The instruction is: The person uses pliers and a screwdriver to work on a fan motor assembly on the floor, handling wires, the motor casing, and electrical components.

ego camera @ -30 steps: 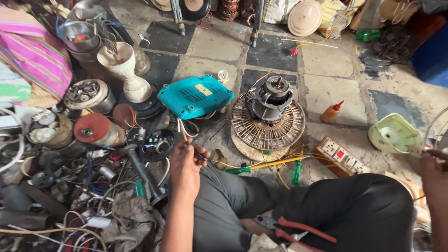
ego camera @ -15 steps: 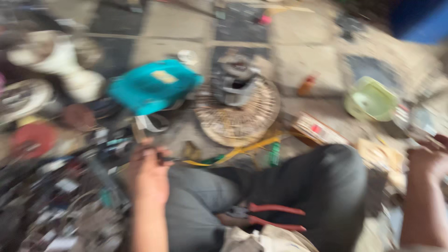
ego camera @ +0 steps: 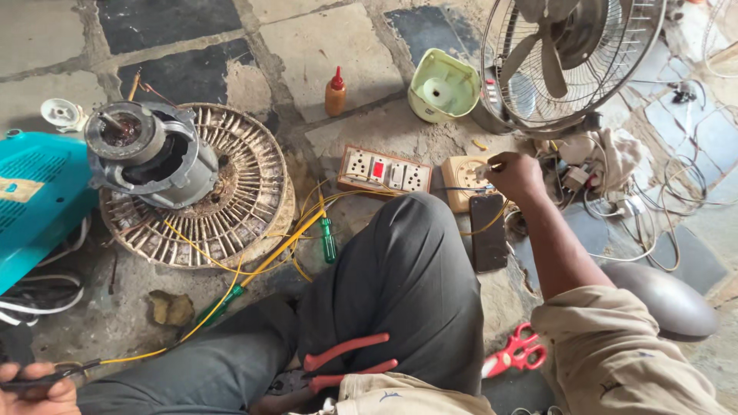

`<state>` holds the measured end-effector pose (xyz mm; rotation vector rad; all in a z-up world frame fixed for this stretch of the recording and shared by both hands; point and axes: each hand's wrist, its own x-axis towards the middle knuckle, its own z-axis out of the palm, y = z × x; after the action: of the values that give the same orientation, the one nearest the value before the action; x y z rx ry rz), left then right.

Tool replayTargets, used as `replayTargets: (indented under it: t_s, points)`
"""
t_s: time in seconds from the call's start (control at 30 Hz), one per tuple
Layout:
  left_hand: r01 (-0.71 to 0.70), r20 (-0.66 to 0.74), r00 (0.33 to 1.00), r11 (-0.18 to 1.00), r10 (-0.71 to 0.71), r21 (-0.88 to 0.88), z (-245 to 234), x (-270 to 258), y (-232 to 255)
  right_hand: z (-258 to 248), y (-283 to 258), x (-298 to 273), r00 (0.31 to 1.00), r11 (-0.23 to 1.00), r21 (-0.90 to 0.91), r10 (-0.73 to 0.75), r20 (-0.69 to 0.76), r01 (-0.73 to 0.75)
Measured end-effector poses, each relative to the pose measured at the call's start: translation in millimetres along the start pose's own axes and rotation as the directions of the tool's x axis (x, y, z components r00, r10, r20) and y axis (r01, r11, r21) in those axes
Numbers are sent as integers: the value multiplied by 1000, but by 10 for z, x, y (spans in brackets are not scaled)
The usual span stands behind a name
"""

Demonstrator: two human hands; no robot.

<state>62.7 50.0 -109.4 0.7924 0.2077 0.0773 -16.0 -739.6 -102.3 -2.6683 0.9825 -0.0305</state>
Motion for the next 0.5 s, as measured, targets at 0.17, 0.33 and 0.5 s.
replayTargets:
  t_s: [0.17, 0.33, 0.5]
  points:
    - [-3, 2, 1000, 1000, 3, 1, -44, -72, 55, 269, 115, 119, 992, 992, -23, -127, 25, 128]
    - [-20, 14, 1000, 1000, 20, 0, -50, -190, 187, 353, 49, 257, 985, 969, -206, -108, 134, 134]
    - [-71, -97, 992, 995, 77, 72, 209, -256, 200, -81, -714, -182, 956, 919, -262, -286, 67, 294]
